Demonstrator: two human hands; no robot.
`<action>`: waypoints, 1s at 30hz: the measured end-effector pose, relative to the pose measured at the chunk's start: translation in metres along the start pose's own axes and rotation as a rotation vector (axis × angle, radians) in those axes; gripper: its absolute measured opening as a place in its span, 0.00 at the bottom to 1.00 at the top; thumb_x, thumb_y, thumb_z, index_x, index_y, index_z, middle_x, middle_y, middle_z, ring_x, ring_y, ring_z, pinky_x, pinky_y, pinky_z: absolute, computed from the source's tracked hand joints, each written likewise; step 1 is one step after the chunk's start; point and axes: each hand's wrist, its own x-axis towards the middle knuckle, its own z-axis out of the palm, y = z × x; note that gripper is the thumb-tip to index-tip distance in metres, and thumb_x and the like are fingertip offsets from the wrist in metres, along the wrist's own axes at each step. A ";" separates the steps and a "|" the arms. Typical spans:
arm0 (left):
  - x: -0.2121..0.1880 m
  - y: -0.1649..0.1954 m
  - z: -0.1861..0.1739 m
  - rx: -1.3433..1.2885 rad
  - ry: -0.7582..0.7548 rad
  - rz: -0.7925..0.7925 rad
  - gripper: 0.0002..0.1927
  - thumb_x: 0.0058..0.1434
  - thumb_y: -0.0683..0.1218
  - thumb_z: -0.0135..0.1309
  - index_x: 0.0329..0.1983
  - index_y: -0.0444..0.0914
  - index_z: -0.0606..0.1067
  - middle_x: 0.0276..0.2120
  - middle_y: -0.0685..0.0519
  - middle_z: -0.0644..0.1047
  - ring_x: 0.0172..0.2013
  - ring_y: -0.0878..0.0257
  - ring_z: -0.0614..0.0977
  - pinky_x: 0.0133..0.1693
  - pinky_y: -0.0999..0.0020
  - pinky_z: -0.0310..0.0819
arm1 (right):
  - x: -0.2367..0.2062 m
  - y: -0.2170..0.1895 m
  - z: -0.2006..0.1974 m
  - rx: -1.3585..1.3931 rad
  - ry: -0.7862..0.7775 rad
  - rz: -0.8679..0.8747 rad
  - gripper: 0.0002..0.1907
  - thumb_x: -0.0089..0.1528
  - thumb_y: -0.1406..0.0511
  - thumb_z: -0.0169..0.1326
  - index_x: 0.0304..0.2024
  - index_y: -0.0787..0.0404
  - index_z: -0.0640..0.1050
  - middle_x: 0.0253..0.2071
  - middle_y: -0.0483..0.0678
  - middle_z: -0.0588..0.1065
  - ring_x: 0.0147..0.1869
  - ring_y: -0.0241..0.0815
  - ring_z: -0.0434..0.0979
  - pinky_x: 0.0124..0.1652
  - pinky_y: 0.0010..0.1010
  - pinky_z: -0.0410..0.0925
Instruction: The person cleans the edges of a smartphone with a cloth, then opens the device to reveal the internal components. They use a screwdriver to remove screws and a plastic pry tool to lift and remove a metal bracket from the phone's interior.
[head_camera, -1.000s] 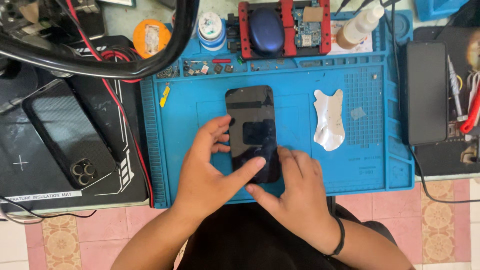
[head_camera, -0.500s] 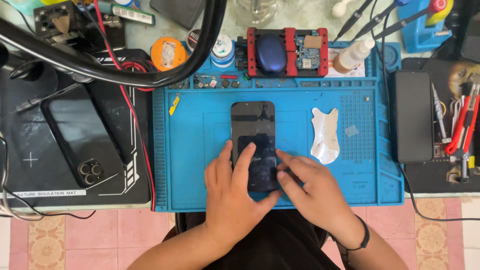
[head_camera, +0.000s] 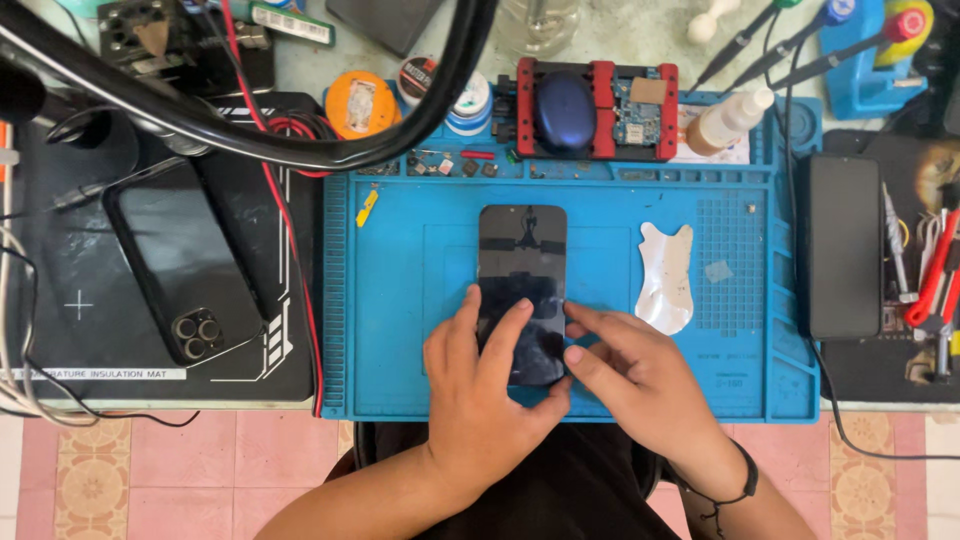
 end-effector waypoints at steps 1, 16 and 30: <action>0.000 -0.001 0.000 -0.007 0.003 0.002 0.43 0.45 0.51 0.71 0.65 0.41 0.69 0.66 0.30 0.63 0.60 0.36 0.67 0.60 0.46 0.63 | 0.001 0.001 0.001 0.057 0.004 0.007 0.26 0.61 0.64 0.57 0.61 0.67 0.75 0.48 0.50 0.79 0.37 0.34 0.80 0.35 0.24 0.72; -0.001 -0.005 0.000 -0.096 -0.008 -0.023 0.37 0.47 0.49 0.71 0.62 0.43 0.73 0.67 0.32 0.62 0.60 0.36 0.67 0.59 0.47 0.67 | 0.012 0.001 0.008 0.276 0.075 0.147 0.28 0.62 0.64 0.56 0.65 0.65 0.73 0.52 0.52 0.76 0.40 0.40 0.79 0.40 0.31 0.73; 0.007 -0.005 -0.011 -0.179 -0.044 -0.043 0.41 0.43 0.54 0.75 0.61 0.42 0.73 0.66 0.35 0.63 0.60 0.39 0.69 0.57 0.51 0.70 | 0.016 0.009 0.006 0.542 0.119 0.092 0.25 0.66 0.66 0.54 0.65 0.69 0.74 0.44 0.51 0.75 0.45 0.40 0.75 0.46 0.31 0.71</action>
